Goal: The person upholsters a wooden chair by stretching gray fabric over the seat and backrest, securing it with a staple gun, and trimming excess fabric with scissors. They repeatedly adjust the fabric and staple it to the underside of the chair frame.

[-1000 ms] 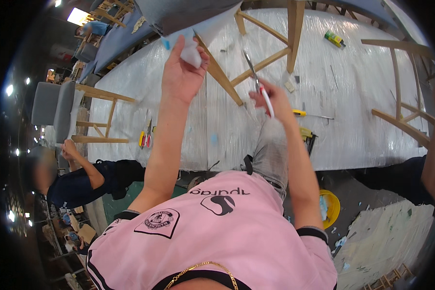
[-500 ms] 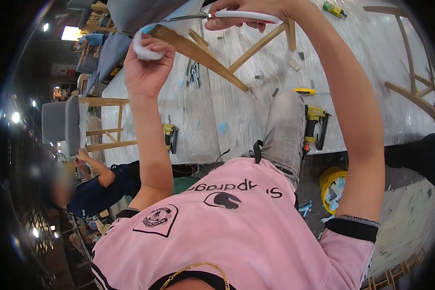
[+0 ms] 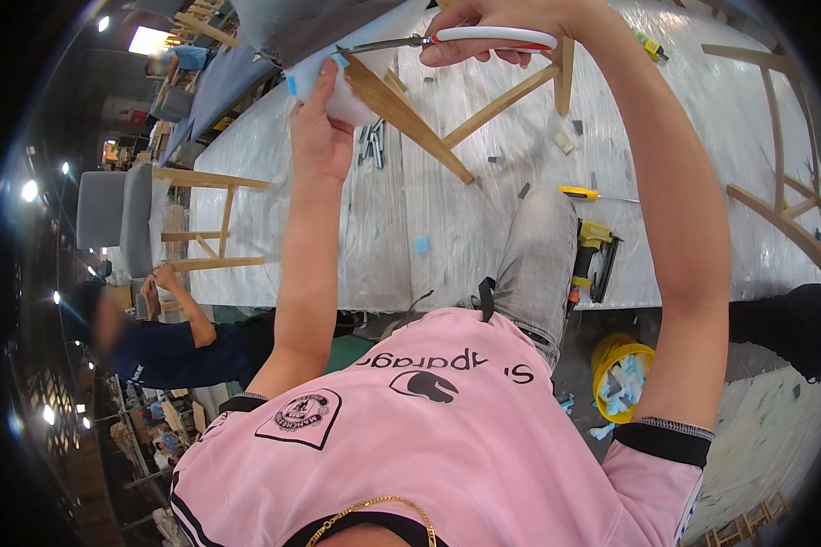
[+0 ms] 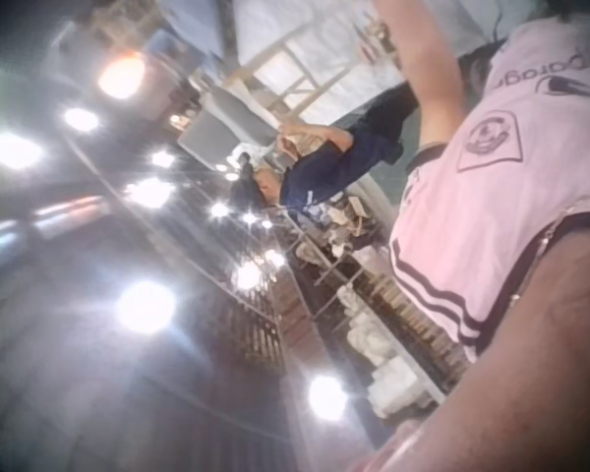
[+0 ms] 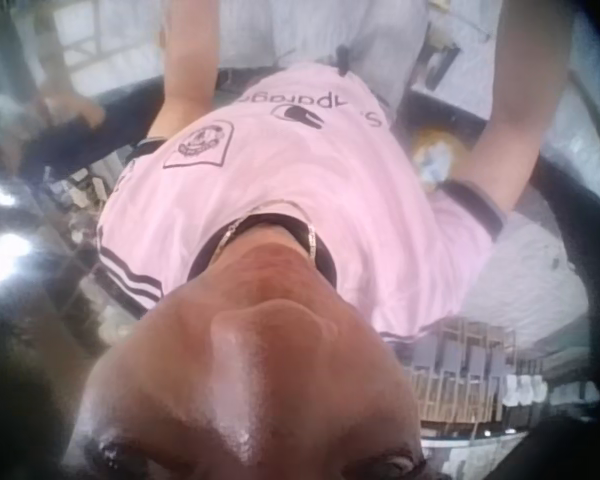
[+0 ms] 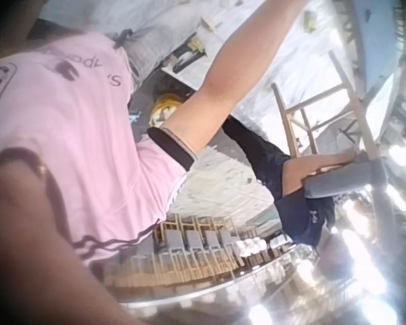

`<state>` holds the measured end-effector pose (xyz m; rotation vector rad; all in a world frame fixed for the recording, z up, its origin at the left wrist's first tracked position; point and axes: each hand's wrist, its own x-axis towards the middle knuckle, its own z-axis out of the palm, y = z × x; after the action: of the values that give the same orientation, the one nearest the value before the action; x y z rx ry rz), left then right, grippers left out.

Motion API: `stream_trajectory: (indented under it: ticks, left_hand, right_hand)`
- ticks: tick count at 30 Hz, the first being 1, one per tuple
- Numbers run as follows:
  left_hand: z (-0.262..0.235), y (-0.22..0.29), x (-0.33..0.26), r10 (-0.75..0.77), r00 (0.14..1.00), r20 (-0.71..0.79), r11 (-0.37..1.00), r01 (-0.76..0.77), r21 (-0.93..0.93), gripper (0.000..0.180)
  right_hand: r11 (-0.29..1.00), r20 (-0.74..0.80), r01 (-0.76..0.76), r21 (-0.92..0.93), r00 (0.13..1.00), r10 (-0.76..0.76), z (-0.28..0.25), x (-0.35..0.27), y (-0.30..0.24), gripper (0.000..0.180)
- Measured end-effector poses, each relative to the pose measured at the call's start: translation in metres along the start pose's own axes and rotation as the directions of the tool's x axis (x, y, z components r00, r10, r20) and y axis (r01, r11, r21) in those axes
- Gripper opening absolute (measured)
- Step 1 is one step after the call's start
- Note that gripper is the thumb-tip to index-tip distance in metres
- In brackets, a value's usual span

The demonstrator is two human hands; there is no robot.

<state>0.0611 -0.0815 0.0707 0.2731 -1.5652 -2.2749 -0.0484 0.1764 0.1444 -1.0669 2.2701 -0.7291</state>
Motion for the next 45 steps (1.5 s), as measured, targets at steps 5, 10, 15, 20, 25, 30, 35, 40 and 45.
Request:
stream_trajectory:
  ticks: [5, 10, 15, 20, 25, 30, 35, 40, 45]
  left_hand:
    - [-0.008, -0.003, 0.003, -0.042, 0.998, 0.047, 0.999, 0.042, -0.004, 0.038]
    - [-0.002, -0.005, -0.002, -0.06, 0.997, 0.049, 0.998, 0.061, -0.02, 0.042]
    - [-0.002, -0.009, 0.001, -0.088, 0.993, 0.077, 0.995, 0.091, -0.031, 0.044]
    - [0.001, -0.012, 0.005, -0.106, 0.992, 0.066, 0.993, 0.11, -0.052, 0.051]
    - [-0.003, -0.016, 0.005, -0.066, 0.994, 0.085, 0.998, 0.068, -0.017, 0.054]
    - [-0.006, -0.016, 0.007, -0.049, 0.992, 0.112, 0.998, 0.045, 0.033, 0.055]
    - [-0.004, -0.015, 0.004, -0.038, 0.995, 0.095, 0.999, 0.036, 0.03, 0.055]
    - [-0.006, -0.015, 0.005, -0.047, 0.995, 0.087, 0.999, 0.044, 0.032, 0.054]
    - [-0.009, -0.017, 0.004, -0.061, 0.995, 0.084, 0.997, 0.058, 0.043, 0.05]
  right_hand:
    - [0.986, 0.009, -0.082, -0.144, 0.996, 0.084, -0.02, 0.014, -0.016, 0.074]
    - [0.951, -0.033, 0.167, -0.26, 0.983, -0.182, -0.032, 0.028, -0.025, 0.076]
    - [0.935, 0.027, 0.203, -0.291, 0.978, -0.205, -0.049, 0.039, -0.037, 0.076]
    - [0.912, -0.062, 0.205, -0.355, 0.968, -0.242, -0.043, 0.054, -0.018, 0.066]
    - [0.896, -0.056, 0.219, -0.386, 0.964, -0.259, -0.037, 0.055, -0.017, 0.075]
    - [0.908, -0.005, 0.211, -0.361, 0.974, -0.228, -0.036, 0.059, -0.026, 0.08]
    - [0.922, -0.015, 0.178, -0.345, 0.981, -0.195, -0.036, 0.06, -0.039, 0.079]
    - [0.914, -0.01, 0.235, -0.33, 0.968, -0.252, -0.037, 0.063, -0.036, 0.08]
    - [0.929, -0.016, 0.095, -0.357, 0.994, -0.108, -0.033, 0.068, -0.041, 0.077]
